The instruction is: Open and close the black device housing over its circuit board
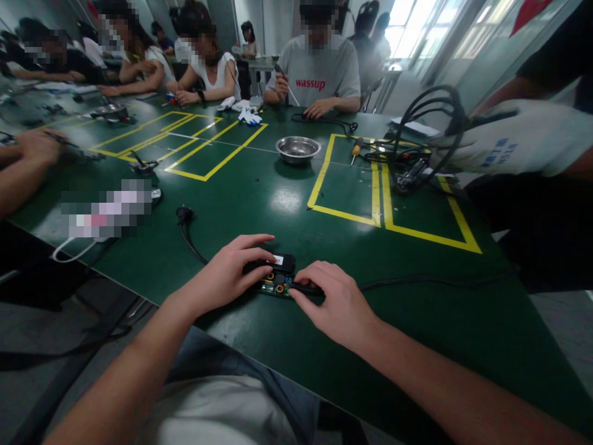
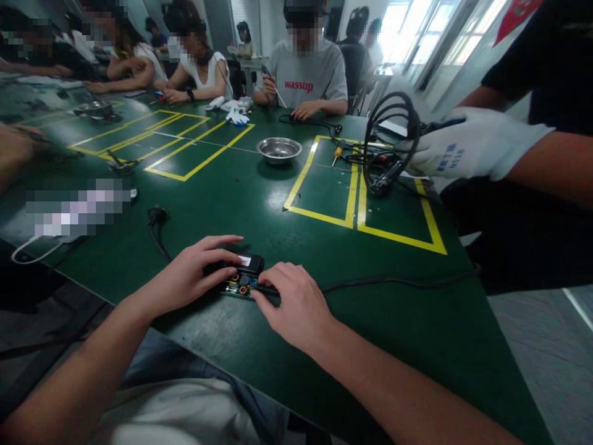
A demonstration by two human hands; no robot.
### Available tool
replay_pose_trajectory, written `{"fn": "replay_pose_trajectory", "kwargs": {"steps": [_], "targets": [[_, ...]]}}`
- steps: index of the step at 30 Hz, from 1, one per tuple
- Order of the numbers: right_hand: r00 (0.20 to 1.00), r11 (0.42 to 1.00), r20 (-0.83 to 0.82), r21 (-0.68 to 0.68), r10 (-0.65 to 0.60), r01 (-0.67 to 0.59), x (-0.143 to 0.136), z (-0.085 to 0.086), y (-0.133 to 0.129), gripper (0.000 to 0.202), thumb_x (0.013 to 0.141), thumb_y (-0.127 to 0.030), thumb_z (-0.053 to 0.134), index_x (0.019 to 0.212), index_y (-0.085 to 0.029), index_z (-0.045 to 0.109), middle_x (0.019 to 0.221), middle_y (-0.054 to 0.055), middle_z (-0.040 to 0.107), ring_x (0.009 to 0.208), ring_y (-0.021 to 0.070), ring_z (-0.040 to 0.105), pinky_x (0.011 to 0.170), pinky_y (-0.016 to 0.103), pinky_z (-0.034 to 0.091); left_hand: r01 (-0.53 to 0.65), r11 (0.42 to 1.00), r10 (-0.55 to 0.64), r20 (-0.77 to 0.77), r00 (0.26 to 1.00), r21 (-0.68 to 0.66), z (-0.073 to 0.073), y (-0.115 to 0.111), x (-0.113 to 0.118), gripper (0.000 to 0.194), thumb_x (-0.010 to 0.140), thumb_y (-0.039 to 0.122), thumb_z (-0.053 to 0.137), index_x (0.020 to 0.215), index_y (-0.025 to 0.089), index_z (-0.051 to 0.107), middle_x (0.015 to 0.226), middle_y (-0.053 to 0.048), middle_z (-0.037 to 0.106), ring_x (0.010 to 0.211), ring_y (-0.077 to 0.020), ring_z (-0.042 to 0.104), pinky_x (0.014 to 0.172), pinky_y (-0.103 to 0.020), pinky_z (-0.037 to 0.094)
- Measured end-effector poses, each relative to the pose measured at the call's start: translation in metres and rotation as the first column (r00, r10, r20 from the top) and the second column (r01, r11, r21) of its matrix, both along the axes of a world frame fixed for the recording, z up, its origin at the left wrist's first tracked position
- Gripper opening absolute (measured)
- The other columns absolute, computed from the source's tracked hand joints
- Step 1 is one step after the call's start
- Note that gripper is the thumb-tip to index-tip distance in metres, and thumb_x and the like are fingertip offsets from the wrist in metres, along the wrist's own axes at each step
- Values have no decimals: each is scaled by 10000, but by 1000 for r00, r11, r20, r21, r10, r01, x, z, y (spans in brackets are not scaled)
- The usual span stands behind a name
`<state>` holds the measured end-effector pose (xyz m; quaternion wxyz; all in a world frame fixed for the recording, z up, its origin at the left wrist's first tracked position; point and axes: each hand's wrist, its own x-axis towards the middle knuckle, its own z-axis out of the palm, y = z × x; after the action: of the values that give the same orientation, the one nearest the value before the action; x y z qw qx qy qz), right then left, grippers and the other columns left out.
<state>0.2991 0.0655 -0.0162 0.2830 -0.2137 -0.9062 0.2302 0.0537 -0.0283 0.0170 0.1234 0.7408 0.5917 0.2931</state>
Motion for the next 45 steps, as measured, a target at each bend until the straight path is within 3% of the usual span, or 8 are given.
{"fn": "replay_pose_trajectory", "kwargs": {"steps": [3, 6, 13, 19, 31, 39, 45], "targets": [[1000, 1000, -15, -2, 24, -24, 2, -1, 1, 109, 963, -150, 779, 954, -227, 702, 916, 23, 760, 834, 212, 716, 764, 356, 516, -53, 997, 54, -15, 998, 49, 1, -16, 2, 173, 1082, 310, 630, 1127, 211, 765, 1253, -110, 757, 1157, -259, 709, 1026, -402, 576], [1000, 1000, -15, 0, 23, -23, 4, -1, 1, 89, 977, -159, 762, 956, -229, 711, 918, 22, 764, 814, 203, 729, 735, 336, 521, -64, 998, 64, -13, 998, -4, -2, -29, 4, 128, 1077, 313, 658, 1078, 211, 736, 1040, -61, 756, 968, -224, 701, 862, -334, 570], [999, 1000, -37, -16, 5, -6, 5, 1, 0, 46, 1017, -207, 732, 980, -234, 735, 933, 30, 775, 794, 189, 735, 683, 305, 532, -26, 1000, 26, 31, 999, -14, -5, -29, 1, 133, 1085, 290, 672, 1011, 211, 750, 936, -31, 757, 862, -179, 705, 768, -272, 533], [993, 999, -121, -34, 7, -11, 4, 7, -3, 121, 1050, -204, 630, 974, -227, 720, 928, 47, 760, 819, 195, 735, 676, 314, 554, -36, 999, 34, 82, 996, 30, 2, -31, -2, 155, 1080, 312, 681, 1029, 209, 786, 954, -51, 792, 872, -184, 738, 800, -275, 575], [1000, 998, -22, -62, 21, -23, 4, 6, 0, 152, 1042, -180, 608, 929, -231, 697, 928, 45, 752, 824, 208, 712, 723, 348, 526, -3, 995, 0, 27, 1000, 100, -8, -33, -2, 182, 1104, 274, 659, 1007, 198, 793, 992, -57, 789, 912, -171, 751, 840, -261, 618], [1000, 1000, 12, 2, 18, -19, 3, 4, 3, 175, 1027, -162, 627, 869, -231, 659, 875, 38, 739, 827, 230, 653, 762, 392, 428, 26, 994, -9, -155, 988, 107, 0, -35, 1, 241, 1126, 269, 611, 1042, 207, 829, 1080, -94, 807, 968, -209, 727, 843, -326, 608], [999, 999, 16, 12, 33, -33, 2, 5, 3, 155, 1028, -154, 604, 908, -226, 671, 876, 44, 738, 824, 227, 661, 765, 388, 423, -19, 997, 26, -105, 994, 73, -2, -43, -2, 277, 1114, 227, 578, 1268, 235, 808, 1118, -98, 798, 988, -209, 752, 866, -315, 635]]}}
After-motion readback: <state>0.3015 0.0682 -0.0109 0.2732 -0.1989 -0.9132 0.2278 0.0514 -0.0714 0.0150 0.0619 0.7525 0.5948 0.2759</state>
